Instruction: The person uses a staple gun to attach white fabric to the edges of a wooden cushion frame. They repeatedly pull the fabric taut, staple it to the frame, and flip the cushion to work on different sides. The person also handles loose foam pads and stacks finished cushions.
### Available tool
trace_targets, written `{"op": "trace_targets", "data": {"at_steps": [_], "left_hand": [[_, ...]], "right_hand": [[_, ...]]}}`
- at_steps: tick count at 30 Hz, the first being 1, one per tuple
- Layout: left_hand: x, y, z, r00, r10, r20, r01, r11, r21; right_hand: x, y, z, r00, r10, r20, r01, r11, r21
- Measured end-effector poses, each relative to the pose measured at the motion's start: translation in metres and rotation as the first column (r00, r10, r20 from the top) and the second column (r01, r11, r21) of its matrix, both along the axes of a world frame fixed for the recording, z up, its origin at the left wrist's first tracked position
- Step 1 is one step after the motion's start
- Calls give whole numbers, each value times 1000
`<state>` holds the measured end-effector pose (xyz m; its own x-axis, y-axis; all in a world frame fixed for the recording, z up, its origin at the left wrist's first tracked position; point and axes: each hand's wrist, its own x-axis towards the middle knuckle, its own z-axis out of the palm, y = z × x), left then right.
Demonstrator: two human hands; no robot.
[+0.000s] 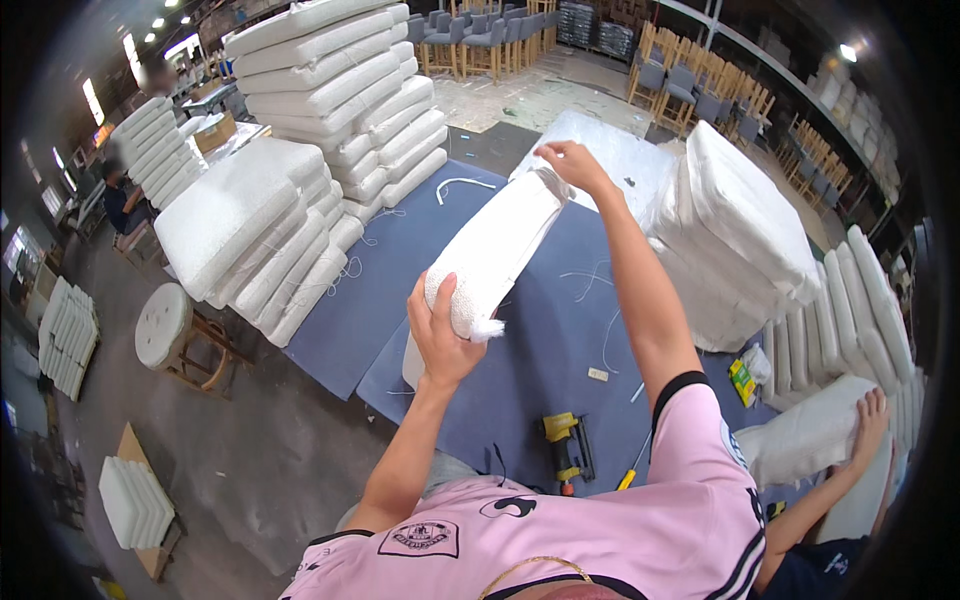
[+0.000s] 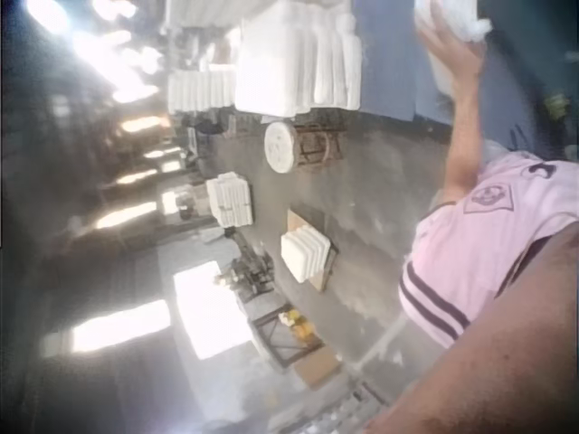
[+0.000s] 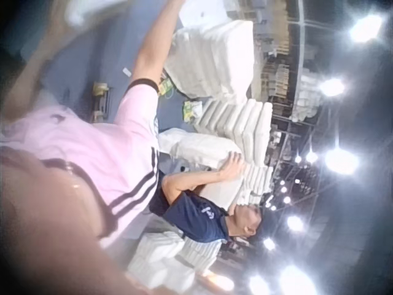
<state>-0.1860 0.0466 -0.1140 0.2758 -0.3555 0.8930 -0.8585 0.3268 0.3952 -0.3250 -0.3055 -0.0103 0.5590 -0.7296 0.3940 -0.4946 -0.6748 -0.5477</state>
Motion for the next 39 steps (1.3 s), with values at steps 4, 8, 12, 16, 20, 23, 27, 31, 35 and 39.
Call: {"op": "trace_targets", "data": {"at_steps": [4, 8, 12, 16, 20, 23, 27, 31, 35, 39], "left_hand": [[9, -16, -4, 994, 113, -8, -113, 991, -66], [17, -28, -6, 985, 167, -39, -170, 977, -126], [19, -32, -9, 983, 180, -34, -183, 971, -153], [15, -28, -15, 983, 167, -74, -176, 974, -144], [24, -29, -14, 984, 173, -36, -176, 977, -116], [22, -32, -20, 987, 147, -62, -156, 969, -190], [31, -23, -16, 983, 183, -6, -180, 963, -202], [27, -39, -15, 979, 194, -64, -204, 943, -264], [35, -41, -11, 970, 229, -86, -238, 962, -130], [46, -33, 11, 952, 96, -290, -138, 982, -127]], "right_hand": [[33, -26, -31, 981, 106, -162, -95, 993, 69], [62, -17, -13, 932, 210, -296, -171, 974, 152], [70, 20, -3, 893, 278, -353, -252, 960, 118], [78, 38, -2, 854, 247, -457, -247, 967, 61], [94, 91, 7, 771, 420, -479, -546, 823, -157], [100, 108, 2, 759, 351, -548, -469, 879, -88], [114, 171, 21, 737, 467, -489, -553, 833, -37], [113, 228, 28, 709, 511, -487, -631, 768, -112], [132, 276, 38, 786, 404, -469, -552, 800, -235], [146, 267, 37, 873, 425, -239, -456, 886, -89]]}}
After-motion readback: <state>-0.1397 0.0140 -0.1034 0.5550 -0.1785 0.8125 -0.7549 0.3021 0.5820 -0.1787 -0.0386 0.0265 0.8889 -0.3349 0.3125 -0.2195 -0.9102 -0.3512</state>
